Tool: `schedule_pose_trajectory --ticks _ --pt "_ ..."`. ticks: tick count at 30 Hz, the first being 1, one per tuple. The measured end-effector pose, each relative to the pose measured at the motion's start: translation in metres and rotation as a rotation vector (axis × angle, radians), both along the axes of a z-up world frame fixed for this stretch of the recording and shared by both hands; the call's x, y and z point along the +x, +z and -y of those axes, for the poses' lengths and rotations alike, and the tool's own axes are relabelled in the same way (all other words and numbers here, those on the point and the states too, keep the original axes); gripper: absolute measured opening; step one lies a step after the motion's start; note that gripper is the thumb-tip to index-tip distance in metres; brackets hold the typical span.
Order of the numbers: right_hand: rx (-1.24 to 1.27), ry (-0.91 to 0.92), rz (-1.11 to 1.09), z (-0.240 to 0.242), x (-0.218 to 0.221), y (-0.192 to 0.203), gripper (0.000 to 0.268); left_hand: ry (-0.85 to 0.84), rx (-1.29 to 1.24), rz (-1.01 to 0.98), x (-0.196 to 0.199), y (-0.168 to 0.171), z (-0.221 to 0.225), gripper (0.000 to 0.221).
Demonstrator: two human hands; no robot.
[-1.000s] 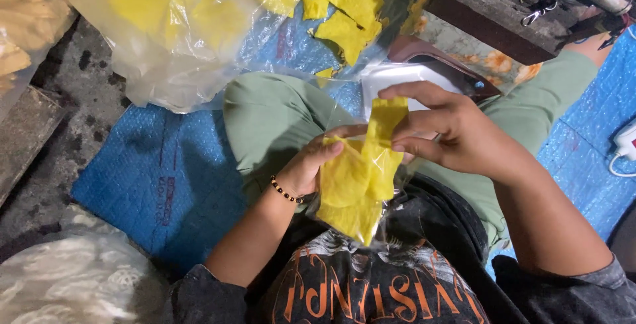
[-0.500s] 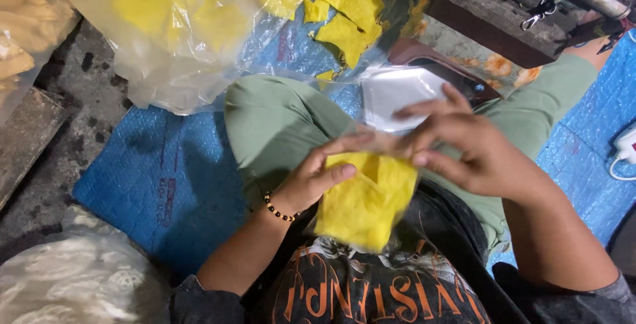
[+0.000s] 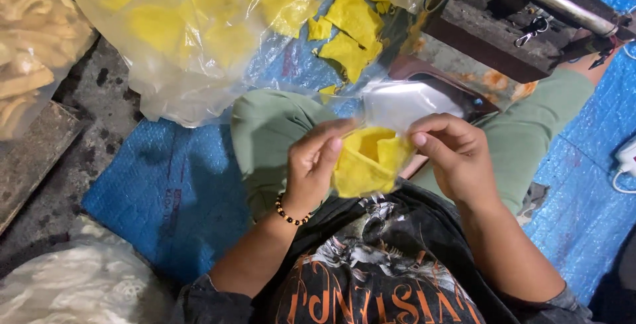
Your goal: Packing yellow items into plastic bags and sealing them using a manual heat sealer.
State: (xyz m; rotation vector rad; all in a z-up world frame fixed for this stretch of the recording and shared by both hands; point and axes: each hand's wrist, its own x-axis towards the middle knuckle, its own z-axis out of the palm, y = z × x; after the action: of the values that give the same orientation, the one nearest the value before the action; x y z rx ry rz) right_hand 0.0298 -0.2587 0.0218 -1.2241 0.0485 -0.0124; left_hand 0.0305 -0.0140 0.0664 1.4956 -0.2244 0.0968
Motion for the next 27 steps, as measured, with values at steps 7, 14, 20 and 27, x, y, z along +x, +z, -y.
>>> schedule_pose_trajectory --ticks 7,14,20,27 --pt "-0.027 -0.090 0.061 -0.006 -0.001 0.020 0.008 0.038 -0.160 -0.213 0.012 0.004 0.005 0.021" --pt "-0.014 -0.205 0.113 0.009 -0.013 0.020 0.012 -0.043 -0.190 -0.272 0.024 0.003 0.001 0.009" --pt "-0.325 -0.195 0.140 0.047 -0.031 0.024 0.010 -0.123 0.052 -0.173 0.032 0.012 0.015 0.016" --pt "-0.452 -0.077 0.067 0.073 -0.045 0.066 0.025 -0.256 0.073 -0.326 0.035 0.017 0.039 0.028"
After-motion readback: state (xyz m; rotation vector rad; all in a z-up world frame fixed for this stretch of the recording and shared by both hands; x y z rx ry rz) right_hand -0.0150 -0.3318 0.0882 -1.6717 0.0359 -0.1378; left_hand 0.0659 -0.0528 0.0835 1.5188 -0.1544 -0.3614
